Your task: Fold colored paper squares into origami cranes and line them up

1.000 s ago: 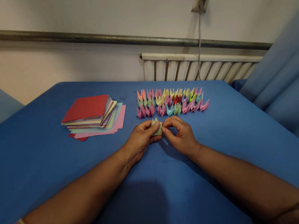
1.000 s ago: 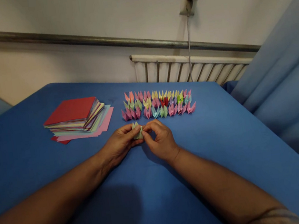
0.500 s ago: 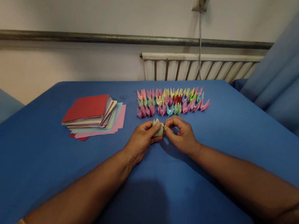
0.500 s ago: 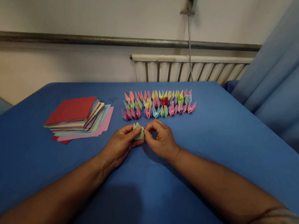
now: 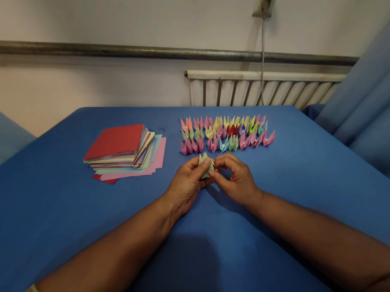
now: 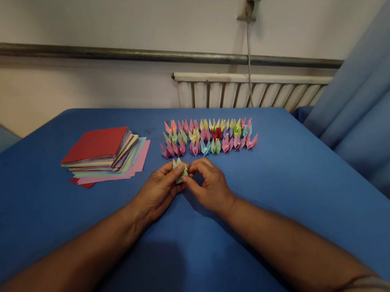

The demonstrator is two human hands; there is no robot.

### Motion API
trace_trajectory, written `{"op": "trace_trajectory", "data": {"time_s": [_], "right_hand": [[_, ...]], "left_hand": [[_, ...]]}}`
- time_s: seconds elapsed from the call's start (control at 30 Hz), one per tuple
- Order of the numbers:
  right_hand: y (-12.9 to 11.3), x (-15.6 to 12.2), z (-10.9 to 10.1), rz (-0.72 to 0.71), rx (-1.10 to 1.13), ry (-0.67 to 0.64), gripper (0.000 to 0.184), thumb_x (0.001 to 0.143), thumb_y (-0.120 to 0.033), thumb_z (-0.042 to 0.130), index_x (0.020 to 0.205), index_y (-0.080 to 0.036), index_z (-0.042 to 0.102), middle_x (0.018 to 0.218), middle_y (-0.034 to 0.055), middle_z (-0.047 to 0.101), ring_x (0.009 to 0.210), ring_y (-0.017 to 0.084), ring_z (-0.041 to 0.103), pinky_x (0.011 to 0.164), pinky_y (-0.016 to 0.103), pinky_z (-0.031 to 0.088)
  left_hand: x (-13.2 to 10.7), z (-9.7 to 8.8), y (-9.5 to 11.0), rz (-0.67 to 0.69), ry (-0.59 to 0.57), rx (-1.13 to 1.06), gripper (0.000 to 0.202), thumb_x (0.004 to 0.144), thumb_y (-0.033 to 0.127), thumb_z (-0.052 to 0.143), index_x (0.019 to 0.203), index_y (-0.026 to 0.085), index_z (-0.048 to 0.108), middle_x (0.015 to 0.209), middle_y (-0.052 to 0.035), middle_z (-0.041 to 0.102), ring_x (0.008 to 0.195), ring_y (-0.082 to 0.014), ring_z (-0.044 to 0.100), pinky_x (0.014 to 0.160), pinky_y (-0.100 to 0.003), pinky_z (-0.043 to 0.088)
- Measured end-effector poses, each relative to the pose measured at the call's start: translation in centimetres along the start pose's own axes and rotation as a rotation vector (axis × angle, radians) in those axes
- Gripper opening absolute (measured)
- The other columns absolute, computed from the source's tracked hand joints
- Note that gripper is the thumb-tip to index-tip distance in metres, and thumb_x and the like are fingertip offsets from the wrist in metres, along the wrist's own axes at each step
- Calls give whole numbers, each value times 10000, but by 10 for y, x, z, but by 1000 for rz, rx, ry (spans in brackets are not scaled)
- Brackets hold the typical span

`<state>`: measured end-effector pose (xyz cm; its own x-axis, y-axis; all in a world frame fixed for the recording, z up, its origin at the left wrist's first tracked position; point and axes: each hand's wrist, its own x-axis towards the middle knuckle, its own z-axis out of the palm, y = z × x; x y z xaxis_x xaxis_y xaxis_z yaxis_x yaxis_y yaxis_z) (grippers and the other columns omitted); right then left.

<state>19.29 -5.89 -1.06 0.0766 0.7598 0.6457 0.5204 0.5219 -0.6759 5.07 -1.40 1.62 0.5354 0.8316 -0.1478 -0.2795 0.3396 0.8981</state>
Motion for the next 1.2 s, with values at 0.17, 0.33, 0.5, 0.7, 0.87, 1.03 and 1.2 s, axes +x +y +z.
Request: {"op": "trace_trajectory", "data": {"time_s": [0.17,0.33,0.5,0.7,0.87,1.03,1.2], "right_hand": [[3,2,1,19,-4,56,87,846,-187,602,766,-220,611,847,29,608,840,170,612,799,328,504],[3,1,2,16,-4,46,104,826,-159,585,746,-223,568,843,27,610,823,168,617,792,325,506],[2,1,3,14,29,3,98,833,-165,580,753,-220,565,818,23,610,789,162,610,764,313,501],[2,0,5,52,122,-66,104,867,-198,570,765,-215,586,768,4,591,730,143,581,698,278,484],[2,2,4,100,128,-32,110,848,-194,576,738,-204,584,736,-6,574,689,132,557,667,264,467],[2,3,3,113,122,-36,130,842,-201,579,712,-202,577,715,-11,564,655,125,540,623,252,451],[1,2,1,150,139,-34,77,853,-247,592,793,-202,611,754,-4,588,659,124,557,643,261,475]], "left_hand": [[2,-2,-3,2,7,30,245,747,376,768,812,162,668,790,10,614,760,-108,555,750,-257,443],[7,-6,-6,90,-8,108,233,731,357,781,800,155,687,731,18,613,669,-90,510,662,-231,377],[7,-8,-5,112,9,112,218,712,339,787,760,154,684,702,14,608,629,-93,495,626,-236,368],[6,-7,-1,67,-1,3,207,670,303,804,737,142,691,721,0,628,657,-101,534,660,-238,395],[6,-5,-2,58,-2,6,258,718,356,781,855,147,713,797,-20,667,721,-117,571,715,-248,419],[7,-8,-3,103,24,87,254,688,351,807,776,149,681,742,0,635,669,-105,534,667,-245,401],[8,-9,-3,87,32,107,269,683,368,799,772,145,676,734,-8,627,662,-116,535,660,-253,404]]}}
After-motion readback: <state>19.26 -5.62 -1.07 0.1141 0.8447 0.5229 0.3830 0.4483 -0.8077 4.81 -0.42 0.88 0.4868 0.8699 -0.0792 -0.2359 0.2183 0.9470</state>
